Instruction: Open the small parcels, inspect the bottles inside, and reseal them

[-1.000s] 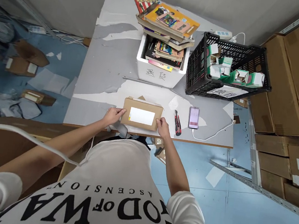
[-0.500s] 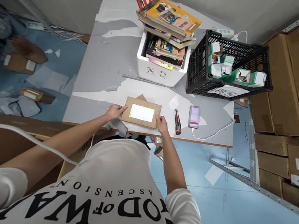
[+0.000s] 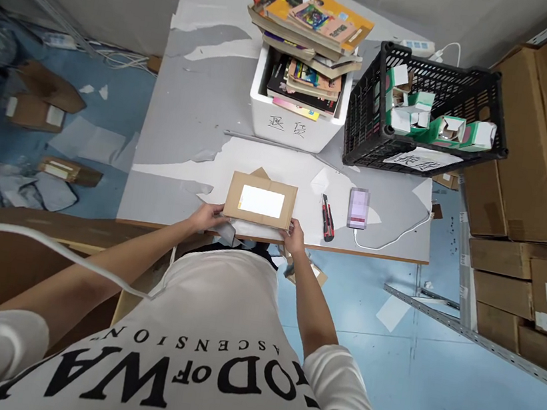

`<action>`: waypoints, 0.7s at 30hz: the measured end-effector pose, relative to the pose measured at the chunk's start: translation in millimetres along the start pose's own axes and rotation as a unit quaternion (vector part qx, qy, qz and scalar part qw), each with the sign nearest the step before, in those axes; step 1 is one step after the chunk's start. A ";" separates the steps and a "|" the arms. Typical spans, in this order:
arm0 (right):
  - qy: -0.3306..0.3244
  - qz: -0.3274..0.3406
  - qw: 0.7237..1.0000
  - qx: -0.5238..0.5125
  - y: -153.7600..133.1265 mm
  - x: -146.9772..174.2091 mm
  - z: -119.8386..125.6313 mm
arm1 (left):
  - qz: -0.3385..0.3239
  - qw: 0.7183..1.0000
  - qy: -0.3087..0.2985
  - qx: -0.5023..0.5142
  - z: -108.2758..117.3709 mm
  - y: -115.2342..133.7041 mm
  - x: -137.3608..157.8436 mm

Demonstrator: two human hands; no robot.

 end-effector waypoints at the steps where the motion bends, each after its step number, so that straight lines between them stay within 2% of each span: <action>1: 0.000 -0.007 1.000 -0.013 -0.9 -0.9 -2.2 | -0.016 1.000 -0.001 -0.021 -0.9 3.1 -0.7; 4: -0.012 -0.014 0.999 -0.038 -8.1 -2.6 -2.3 | -0.054 0.996 0.008 -0.063 1.1 11.4 -0.7; 9: -0.056 0.040 0.997 -0.043 -43.9 -7.3 9.1 | -0.060 0.993 0.064 -0.081 22.0 32.5 4.9; 11: -0.054 0.053 0.997 -0.010 -63.3 -11.7 12.0 | -0.045 0.990 0.102 -0.089 32.7 44.2 4.4; 15: -0.010 0.048 0.991 0.123 -93.3 -20.3 12.3 | -0.006 0.980 0.168 -0.108 48.6 63.9 -4.3; 18: 0.002 0.033 0.985 0.171 -98.8 -24.0 9.5 | 0.026 0.980 0.162 -0.114 51.2 69.3 -13.0; 21: 0.003 0.008 0.985 0.172 -92.2 -25.7 8.2 | 0.034 0.984 0.140 -0.101 47.3 66.8 -18.3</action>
Point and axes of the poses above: each hand's wrist, its own x-axis away from the middle knuckle, its own z-axis out of the back of the hand, y = z × x, the point moved 1 cm from there along -x, towards the middle knuckle, and after that the axes turned 13 degrees about -x, right-handed, at the moved point
